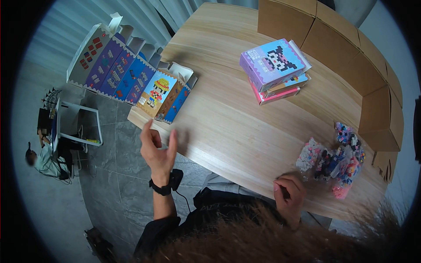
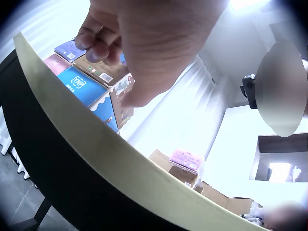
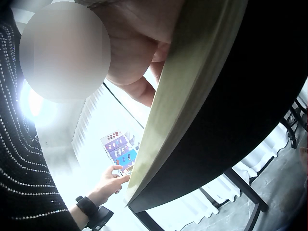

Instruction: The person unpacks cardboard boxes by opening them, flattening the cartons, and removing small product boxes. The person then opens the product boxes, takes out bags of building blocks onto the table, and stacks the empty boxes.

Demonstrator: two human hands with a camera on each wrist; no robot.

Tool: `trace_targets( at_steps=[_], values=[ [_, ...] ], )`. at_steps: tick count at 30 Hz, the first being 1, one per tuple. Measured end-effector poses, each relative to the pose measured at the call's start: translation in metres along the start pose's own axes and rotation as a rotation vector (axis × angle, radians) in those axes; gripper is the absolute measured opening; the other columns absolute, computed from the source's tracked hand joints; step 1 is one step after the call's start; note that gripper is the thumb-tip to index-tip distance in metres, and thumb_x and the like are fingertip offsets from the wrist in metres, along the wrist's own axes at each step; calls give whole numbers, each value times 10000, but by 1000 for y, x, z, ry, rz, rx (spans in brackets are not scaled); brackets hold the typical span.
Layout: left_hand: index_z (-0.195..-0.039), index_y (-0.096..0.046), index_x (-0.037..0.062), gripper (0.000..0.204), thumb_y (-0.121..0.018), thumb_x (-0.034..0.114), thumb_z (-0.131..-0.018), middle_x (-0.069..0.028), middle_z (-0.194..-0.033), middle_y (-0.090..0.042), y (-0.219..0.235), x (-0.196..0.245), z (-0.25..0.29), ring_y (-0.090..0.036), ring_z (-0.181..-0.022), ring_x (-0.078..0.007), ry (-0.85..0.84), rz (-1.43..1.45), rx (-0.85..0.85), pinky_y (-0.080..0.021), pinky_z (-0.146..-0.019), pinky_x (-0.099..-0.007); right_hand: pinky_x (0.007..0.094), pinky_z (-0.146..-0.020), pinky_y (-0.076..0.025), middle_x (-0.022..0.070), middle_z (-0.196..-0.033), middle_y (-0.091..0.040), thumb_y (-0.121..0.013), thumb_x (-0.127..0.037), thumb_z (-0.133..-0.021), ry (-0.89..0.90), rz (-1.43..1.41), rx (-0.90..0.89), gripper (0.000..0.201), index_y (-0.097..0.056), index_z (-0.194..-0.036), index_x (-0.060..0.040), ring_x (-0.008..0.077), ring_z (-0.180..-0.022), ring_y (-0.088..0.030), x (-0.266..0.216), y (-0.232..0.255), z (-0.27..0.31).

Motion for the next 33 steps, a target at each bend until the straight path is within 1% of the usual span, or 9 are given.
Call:
trace_targets(
  at_steps=[5, 6, 10, 14, 19, 23, 24, 30, 33],
  values=[
    [-1327, -575, 5, 598, -845, 56, -796, -32, -832, -553, -8, 69, -19, -525, -732, -133, -250, 250, -207, -435, -648, -276, 352, -688, -542, 123, -906, -697, -750, 27, -835, -9, 18, 19, 93, -710, -910, -10, 277, -791, -689, -3, 4, -2],
    [-1343, -566, 5, 633, -849, 55, -779, -70, -954, -597, -8, 86, -26, -562, -799, -160, -286, 272, -270, -451, -683, -286, 349, -692, -543, 122, -905, -696, -750, 23, -841, 7, 1, 10, 89, -709, -914, -6, 275, -791, -689, -3, 5, -2],
    [-1405, -538, 13, 714, -873, 107, -781, -145, -1198, -591, -25, 146, -55, -589, -867, -185, -288, 367, -361, -481, -716, -313, 342, -702, -544, 118, -903, -694, -746, 15, -857, 55, -59, 14, 79, -703, -922, 4, 270, -791, -688, -2, 6, -1],
    [-1446, -511, -3, 791, -891, 210, -786, -179, -1231, -605, -68, 178, -86, -604, -875, -230, -365, 320, -381, -512, -756, -350, 343, -707, -543, 117, -907, -692, -743, 17, -861, -9, -85, 43, 78, -702, -926, 4, 265, -789, -684, -6, 7, 2],
    [-1475, -479, -24, 883, -886, 352, -788, -248, -1302, -603, -114, 175, -112, -659, -988, -304, -341, 203, -495, -548, -876, -360, 353, -714, -541, 108, -912, -687, -750, 4, -862, 40, -98, 55, 79, -704, -925, -3, 270, -795, -681, -2, 8, 6],
    [-1430, -484, -35, 815, -895, 201, -766, -208, -1252, -623, -86, 171, -99, -690, -1029, -285, -237, 434, -499, -569, -838, -380, 359, -718, -544, 103, -915, -686, -756, -4, -858, 89, -78, 60, 81, -706, -922, -6, 276, -804, -683, 3, 10, 7],
    [-1433, -478, -31, 835, -911, 134, -738, -176, -1250, -634, -83, 157, -90, -679, -1071, -229, -255, 482, -454, -569, -877, -346, 359, -719, -543, 101, -919, -687, -758, -5, -853, 103, -74, 54, 86, -707, -923, -10, 276, -805, -681, 4, 9, 7],
    [-1560, -323, -22, 1100, -924, 106, -648, -164, -1469, -446, -42, 105, 6, -523, -1343, -273, 16, 888, -624, -439, -1136, -416, 369, -671, -536, 96, -887, -681, -749, -8, -850, 159, -91, 91, 156, -726, -1002, -32, 269, -757, -670, -1, 7, 8],
    [-1508, -379, 5, 1034, -897, 91, -617, -176, -1448, -441, -38, 94, 36, -503, -1343, -305, -157, 804, -608, -436, -1128, -419, 361, -616, -517, 78, -829, -667, -750, -20, -848, 225, -95, 78, 262, -740, -1108, -50, 241, -697, -651, -19, 12, 9]
  ],
)
Point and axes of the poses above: each hand's wrist, its own z-axis away from the middle knuckle, its own y-axis out of the back of the hand, x = y × z, the point moved 2 cm from there along -z, towards the middle knuckle
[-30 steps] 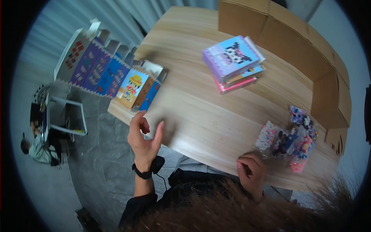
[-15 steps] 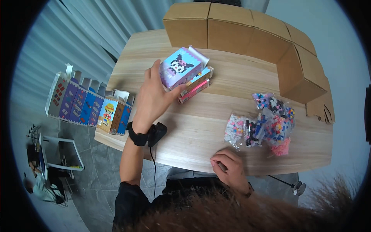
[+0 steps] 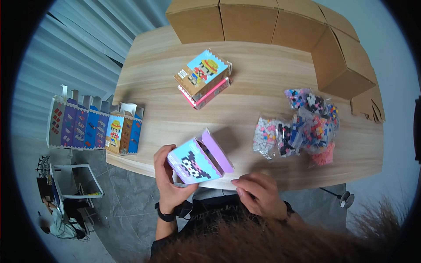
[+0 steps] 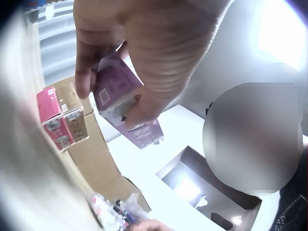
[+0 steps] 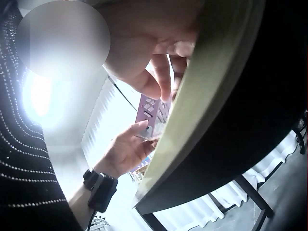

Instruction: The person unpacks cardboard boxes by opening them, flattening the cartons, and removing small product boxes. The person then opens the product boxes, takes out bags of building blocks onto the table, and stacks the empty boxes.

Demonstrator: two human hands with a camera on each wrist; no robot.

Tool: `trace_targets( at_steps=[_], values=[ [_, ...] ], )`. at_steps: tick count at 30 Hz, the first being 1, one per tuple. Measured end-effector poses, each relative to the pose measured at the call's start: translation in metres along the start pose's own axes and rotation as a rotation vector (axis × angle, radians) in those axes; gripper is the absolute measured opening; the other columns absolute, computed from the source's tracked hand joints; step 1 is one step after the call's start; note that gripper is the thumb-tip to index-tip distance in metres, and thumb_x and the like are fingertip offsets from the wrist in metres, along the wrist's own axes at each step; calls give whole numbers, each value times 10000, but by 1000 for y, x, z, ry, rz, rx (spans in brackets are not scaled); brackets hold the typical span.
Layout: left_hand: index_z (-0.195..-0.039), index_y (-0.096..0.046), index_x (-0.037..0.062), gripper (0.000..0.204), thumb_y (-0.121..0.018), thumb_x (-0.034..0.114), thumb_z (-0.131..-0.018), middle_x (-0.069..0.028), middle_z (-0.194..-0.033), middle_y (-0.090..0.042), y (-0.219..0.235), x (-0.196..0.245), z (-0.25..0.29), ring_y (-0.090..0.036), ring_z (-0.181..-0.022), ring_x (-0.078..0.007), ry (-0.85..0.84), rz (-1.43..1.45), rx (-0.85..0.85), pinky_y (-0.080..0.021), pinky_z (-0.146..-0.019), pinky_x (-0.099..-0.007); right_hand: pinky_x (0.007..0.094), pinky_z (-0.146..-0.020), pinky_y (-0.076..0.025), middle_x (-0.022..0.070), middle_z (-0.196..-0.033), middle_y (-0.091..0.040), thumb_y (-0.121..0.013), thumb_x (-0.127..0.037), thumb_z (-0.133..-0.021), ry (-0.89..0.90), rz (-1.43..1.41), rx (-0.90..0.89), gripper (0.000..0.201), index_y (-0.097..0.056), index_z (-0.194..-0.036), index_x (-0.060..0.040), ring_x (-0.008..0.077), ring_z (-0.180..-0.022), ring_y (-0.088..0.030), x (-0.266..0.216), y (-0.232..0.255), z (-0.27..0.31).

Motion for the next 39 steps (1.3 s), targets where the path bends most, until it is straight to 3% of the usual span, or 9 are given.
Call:
trace_targets(
  at_steps=[4, 5, 10, 14, 18, 26, 33, 35, 39],
  values=[
    [-1472, -413, 25, 996, -911, 136, -617, -193, -1450, -445, -11, -11, 21, -505, -1329, -312, -3, -22, -15, -453, -1098, -419, 334, -521, -465, 17, -693, -627, -762, -57, -861, 107, 222, -89, 383, -735, -1243, -78, 180, -537, -578, -23, -1, -4],
    [-1488, -397, 51, 1002, -890, 153, -621, -185, -1464, -425, -12, -15, 25, -473, -1357, -305, -7, -15, -41, -375, -1159, -432, 334, -521, -465, 17, -693, -627, -762, -57, -861, 95, 228, -87, 383, -735, -1243, -78, 180, -537, -578, -25, -3, -7],
    [-1490, -401, 76, 994, -891, 153, -628, -209, -1465, -416, -15, -19, 24, -470, -1359, -341, -88, -75, -97, -384, -1152, -452, 352, -458, -442, 46, -583, -598, -785, -176, -924, -296, 191, 21, 306, -726, -1198, -53, 202, -450, -586, -20, -1, -21],
    [-1435, -459, 52, 911, -889, 112, -634, -216, -1422, -475, -17, -16, 17, -531, -1296, -367, -150, -170, -66, -467, -1061, -435, 357, -472, -465, 89, -624, -646, -789, -207, -930, -295, 137, 62, 235, -728, -1094, -50, 219, -509, -660, -15, 3, -21],
    [-1447, -453, 57, 897, -876, 98, -657, -230, -1437, -459, -25, -21, 16, -528, -1299, -371, -180, -41, -8, -469, -1067, -444, 367, -500, -486, 110, -625, -653, -709, -266, -998, -366, 96, -26, 202, -720, -1017, -65, 227, -514, -668, -11, 8, -29],
    [-1495, -393, 87, 999, -904, 98, -637, -237, -1461, -421, -24, -21, 12, -487, -1340, -360, -227, -100, -122, -432, -1098, -457, 325, -480, -458, 63, -590, -645, -578, -247, -1074, -881, -383, -406, 267, -728, -1013, -34, 166, -461, -607, 0, 18, -35],
    [-1491, -408, 70, 1006, -924, 152, -631, -237, -1453, -446, -22, -26, 17, -502, -1323, -374, -245, -143, -141, -420, -1104, -473, 314, -481, -430, 78, -626, -665, -664, -185, -1012, -656, -225, -358, 200, -728, -968, 0, 131, -473, -569, 1, 12, -34],
    [-1496, -403, 68, 1022, -925, 154, -623, -233, -1458, -444, -22, -26, 15, -494, -1332, -372, -228, -141, -136, -412, -1113, -468, 306, -528, -415, 84, -704, -667, -710, -118, -969, -345, -76, -117, 136, -723, -965, 16, 123, -557, -559, 2, 16, -34],
    [-1478, -425, 54, 1002, -920, 158, -612, -230, -1446, -459, -22, -30, 12, -494, -1332, -363, -147, -57, -38, -405, -1123, -458, 310, -573, -412, 79, -773, -633, -731, -73, -947, -332, -65, 67, 104, -711, -947, 29, 142, -626, -546, -4, 48, -28]
  ],
)
Point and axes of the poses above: each hand's wrist, its own z-axis away from the middle knuckle, its own y-axis out of the back of the hand, x = y × z, the point moved 2 cm from there along -z, towards the middle knuckle
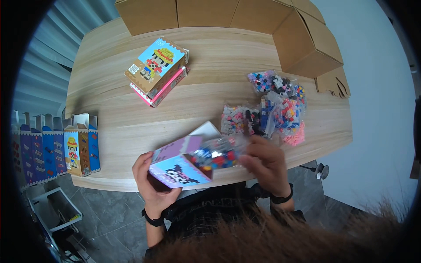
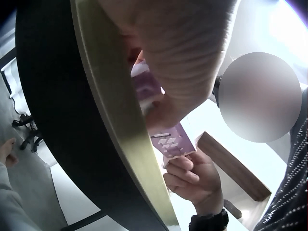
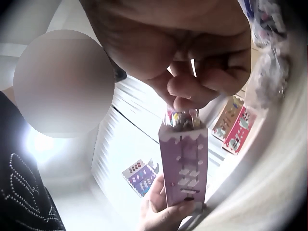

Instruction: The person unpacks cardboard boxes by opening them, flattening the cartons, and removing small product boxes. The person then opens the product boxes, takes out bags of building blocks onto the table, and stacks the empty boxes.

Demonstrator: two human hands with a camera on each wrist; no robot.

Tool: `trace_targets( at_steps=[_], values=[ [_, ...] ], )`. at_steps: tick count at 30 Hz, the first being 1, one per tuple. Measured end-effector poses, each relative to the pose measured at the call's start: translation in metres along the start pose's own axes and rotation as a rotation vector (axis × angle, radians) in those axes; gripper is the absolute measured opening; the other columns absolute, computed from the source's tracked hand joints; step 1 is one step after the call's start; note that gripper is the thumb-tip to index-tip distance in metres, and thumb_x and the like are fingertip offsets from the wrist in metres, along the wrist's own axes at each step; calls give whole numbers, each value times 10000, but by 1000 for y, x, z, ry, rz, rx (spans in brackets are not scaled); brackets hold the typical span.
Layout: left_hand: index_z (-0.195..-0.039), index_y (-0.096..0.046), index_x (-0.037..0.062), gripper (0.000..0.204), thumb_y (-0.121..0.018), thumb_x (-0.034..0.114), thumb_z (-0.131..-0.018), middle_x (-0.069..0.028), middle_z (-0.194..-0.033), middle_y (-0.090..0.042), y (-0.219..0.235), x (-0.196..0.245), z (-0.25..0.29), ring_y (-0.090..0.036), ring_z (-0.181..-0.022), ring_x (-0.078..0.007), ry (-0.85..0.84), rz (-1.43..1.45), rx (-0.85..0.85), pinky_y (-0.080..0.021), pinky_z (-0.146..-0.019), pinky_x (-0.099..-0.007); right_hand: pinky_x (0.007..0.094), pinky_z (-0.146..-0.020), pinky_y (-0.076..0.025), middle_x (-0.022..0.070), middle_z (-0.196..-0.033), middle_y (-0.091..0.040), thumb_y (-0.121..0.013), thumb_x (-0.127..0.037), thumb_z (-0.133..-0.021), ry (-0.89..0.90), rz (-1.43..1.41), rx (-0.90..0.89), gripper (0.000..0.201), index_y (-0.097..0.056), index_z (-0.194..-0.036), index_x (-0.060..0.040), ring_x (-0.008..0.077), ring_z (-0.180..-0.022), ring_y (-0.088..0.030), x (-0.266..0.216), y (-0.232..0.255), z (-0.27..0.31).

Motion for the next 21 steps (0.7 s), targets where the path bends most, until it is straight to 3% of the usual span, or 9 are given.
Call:
trace_targets(
  at_steps=[2, 3, 5, 6, 7, 9, 11, 14, 21],
  values=[
    [-1462, -437, 35, 963, -904, 144, -626, -239, -1441, -462, -2, 2, -3, -505, -1323, -358, 32, 32, 77, -419, -1114, -452, 304, -584, -418, 82, -796, -588, -732, -31, -935, -154, -77, 208, 81, -697, -933, 42, 150, -633, -544, -1, 15, 8],
    [-1462, -437, 35, 963, -904, 144, -626, -239, -1441, -462, -2, 3, -4, -505, -1323, -358, 33, 41, 81, -419, -1114, -452, 304, -584, -418, 82, -796, -588, -732, -31, -935, -153, -67, 207, 81, -697, -933, 42, 150, -633, -544, -2, 18, 9],
    [-1467, -425, 32, 962, -895, 123, -633, -237, -1442, -458, -1, 4, -6, -506, -1323, -354, 69, 22, 65, -421, -1115, -447, 295, -585, -427, 102, -814, -601, -725, 2, -928, -62, 74, 538, 81, -676, -906, 63, 155, -646, -564, -5, 25, 12],
    [-1471, -416, 30, 965, -890, 107, -634, -236, -1438, -459, -2, 4, -6, -509, -1323, -350, 64, 25, 62, -426, -1114, -445, 283, -591, -437, 121, -872, -622, -735, 31, -894, 103, 316, 601, 78, -698, -947, 74, 172, -652, -584, -4, 27, 9],
    [-1471, -416, 30, 965, -890, 107, -634, -236, -1438, -459, -2, 4, -6, -509, -1323, -350, 65, 22, 64, -426, -1114, -445, 283, -591, -437, 121, -872, -622, -735, 31, -894, 104, 312, 599, 78, -698, -947, 74, 172, -652, -584, -4, 27, 4],
    [-1471, -417, 31, 966, -892, 109, -633, -233, -1435, -461, -3, 3, -6, -513, -1321, -350, 67, 43, 68, -429, -1113, -448, 287, -584, -446, 128, -942, -643, -759, 53, -836, 469, 823, 615, 177, -726, -1008, 75, 194, -645, -595, -14, 23, -2],
    [-1469, -419, 30, 963, -891, 109, -634, -233, -1433, -463, -3, 3, -6, -515, -1321, -350, 72, 56, 71, -430, -1113, -448, 309, -605, -454, 140, -1045, -643, -743, 34, -819, 472, 949, 511, 271, -743, -1090, 46, 216, -706, -604, -17, 16, -5],
    [-1467, -424, 28, 958, -887, 108, -632, -232, -1430, -465, -1, 3, -7, -517, -1319, -351, 63, 69, 66, -431, -1112, -447, 362, -738, -461, 174, -1200, -625, -655, -43, -852, 422, 1283, 75, 328, -722, -1168, 10, 246, -928, -602, 2, -1, -11],
    [-1457, -437, 11, 948, -872, 98, -619, -232, -1420, -477, 1, 2, -9, -532, -1305, -349, 55, 85, 41, -441, -1101, -435, 407, -789, -469, 172, -1234, -626, -772, -102, -823, 294, 1095, 34, 316, -716, -1115, 6, 318, -980, -615, -13, 6, -8]
  ],
)
Point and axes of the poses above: each hand's wrist, its own z-axis away from the middle knuckle, its own y-axis out of the back of the hand, x = y × z, the point moved 2 cm from there along -z, towards the middle knuckle
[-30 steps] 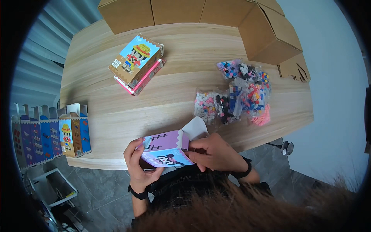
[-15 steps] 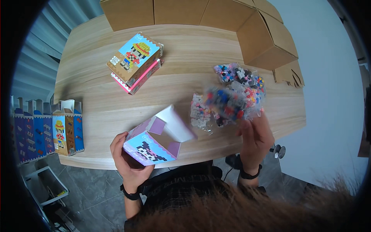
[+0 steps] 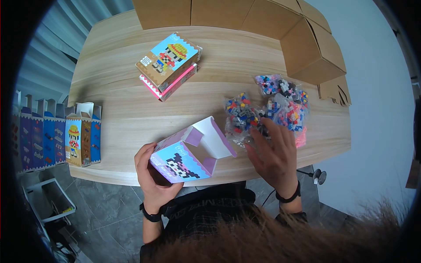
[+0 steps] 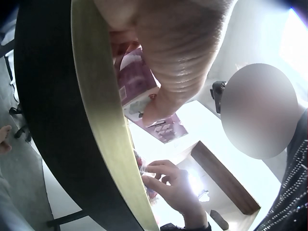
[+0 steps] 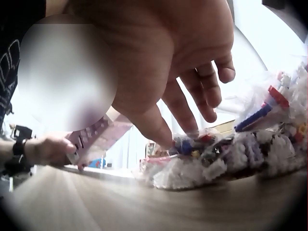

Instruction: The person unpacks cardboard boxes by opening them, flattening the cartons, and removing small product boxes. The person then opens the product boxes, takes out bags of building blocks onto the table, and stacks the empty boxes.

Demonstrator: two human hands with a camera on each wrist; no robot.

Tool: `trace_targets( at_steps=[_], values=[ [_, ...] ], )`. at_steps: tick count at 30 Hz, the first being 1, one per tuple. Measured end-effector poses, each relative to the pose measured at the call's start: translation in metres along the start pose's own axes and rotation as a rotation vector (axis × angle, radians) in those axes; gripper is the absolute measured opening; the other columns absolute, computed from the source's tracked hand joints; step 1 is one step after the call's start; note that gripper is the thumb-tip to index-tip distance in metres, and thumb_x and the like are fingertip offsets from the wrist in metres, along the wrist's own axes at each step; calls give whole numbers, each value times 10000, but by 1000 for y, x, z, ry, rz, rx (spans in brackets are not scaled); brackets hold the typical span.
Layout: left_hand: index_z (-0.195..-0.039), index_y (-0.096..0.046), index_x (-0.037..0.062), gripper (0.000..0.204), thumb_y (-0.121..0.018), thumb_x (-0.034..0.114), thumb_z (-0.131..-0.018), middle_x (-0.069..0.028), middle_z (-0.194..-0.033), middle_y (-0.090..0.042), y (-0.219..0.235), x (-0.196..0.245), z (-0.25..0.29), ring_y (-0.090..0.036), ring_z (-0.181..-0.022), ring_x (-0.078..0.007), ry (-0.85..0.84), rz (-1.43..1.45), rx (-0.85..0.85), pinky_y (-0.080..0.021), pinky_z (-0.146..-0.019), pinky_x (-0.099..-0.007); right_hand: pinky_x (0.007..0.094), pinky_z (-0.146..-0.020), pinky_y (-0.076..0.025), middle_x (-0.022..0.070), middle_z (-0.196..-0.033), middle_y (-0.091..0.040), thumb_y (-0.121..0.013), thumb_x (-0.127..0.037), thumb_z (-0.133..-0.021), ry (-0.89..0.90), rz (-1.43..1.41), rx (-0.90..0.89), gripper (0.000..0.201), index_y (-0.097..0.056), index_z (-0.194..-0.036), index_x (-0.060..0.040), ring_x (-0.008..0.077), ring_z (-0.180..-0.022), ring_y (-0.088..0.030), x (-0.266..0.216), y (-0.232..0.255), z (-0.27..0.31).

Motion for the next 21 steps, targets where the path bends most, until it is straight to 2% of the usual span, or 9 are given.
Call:
trace_targets(
  at_steps=[2, 6, 8, 12, 14, 15, 18, 20, 21],
  values=[
    [-1453, -439, 9, 943, -870, 96, -619, -232, -1420, -478, 1, -1, 0, -535, -1301, -347, -10, -8, -4, -443, -1097, -434, 447, -840, -480, 176, -1241, -630, -824, -107, -786, -23, -129, 62, 374, -711, -1127, -4, 353, -1034, -620, 2, 4, 2],
    [-1442, -449, 6, 931, -870, 93, -616, -234, -1417, -483, 1, 1, -1, -540, -1293, -345, -15, 24, -1, -448, -1094, -432, 442, -854, -506, 180, -1223, -647, -822, -81, -799, -15, -367, 70, 398, -698, -1170, -12, 352, -1035, -638, -13, 14, 5],
    [-1438, -451, 6, 928, -870, 97, -615, -234, -1414, -488, 1, -1, 0, -532, -1302, -345, -20, 13, 0, -445, -1099, -432, 401, -800, -537, 175, -1170, -675, -822, -83, -818, -96, -663, 28, 437, -675, -1223, -10, 337, -947, -668, -26, 14, 5],
    [-1471, -426, 14, 963, -890, 111, -633, -243, -1415, -496, 5, 0, 0, -516, -1319, -380, 11, 8, -52, -423, -1117, -454, 346, -714, -539, 165, -1112, -696, -819, -76, -832, -23, -786, 41, 457, -665, -1258, -13, 301, -820, -671, -41, -3, 4],
    [-1488, -404, 18, 982, -916, 143, -659, -257, -1412, -496, 9, 3, 2, -532, -1295, -400, -9, -41, 19, -431, -1108, -463, 329, -667, -520, 149, -1052, -703, -804, -49, -834, -159, -766, 61, 453, -659, -1261, -8, 256, -748, -650, -40, -16, 14],
    [-1488, -404, 18, 982, -916, 143, -659, -257, -1412, -496, 17, 3, 5, -532, -1295, -400, -3, -87, 47, -431, -1108, -463, 329, -667, -520, 149, -1052, -703, -804, -49, -834, -121, -806, 56, 453, -659, -1261, -8, 256, -748, -650, -44, -19, 17],
    [-1504, -380, 18, 1014, -941, 198, -679, -266, -1423, -484, 39, 6, 11, -575, -1234, -410, 125, -272, 162, -502, -1028, -458, 323, -643, -504, 119, -977, -693, -792, -29, -835, -205, -793, -103, 424, -661, -1238, -11, 221, -720, -628, -49, -31, 25],
    [-1516, -387, 6, 1063, -958, 254, -655, -228, -1470, -440, 54, 21, 10, -552, -1218, -312, 219, -469, 145, -473, -1016, -405, 325, -637, -499, 96, -909, -674, -787, -29, -836, -196, -821, -301, 358, -685, -1178, -21, 209, -708, -629, -52, -46, 30],
    [-1475, -479, 26, 944, -945, 246, -684, -221, -1468, -451, 57, 25, 10, -586, -1099, -299, 217, -471, 182, -510, -943, -406, 325, -637, -499, 96, -909, -674, -787, -29, -836, -173, -834, -307, 358, -685, -1178, -21, 209, -708, -629, -52, -51, 32]
  ],
)
Point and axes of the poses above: each hand's wrist, its own z-axis away from the middle knuckle, its own y-axis out of the back of the hand, x = y × z, the point moved 2 cm from there along -z, towards the middle knuckle
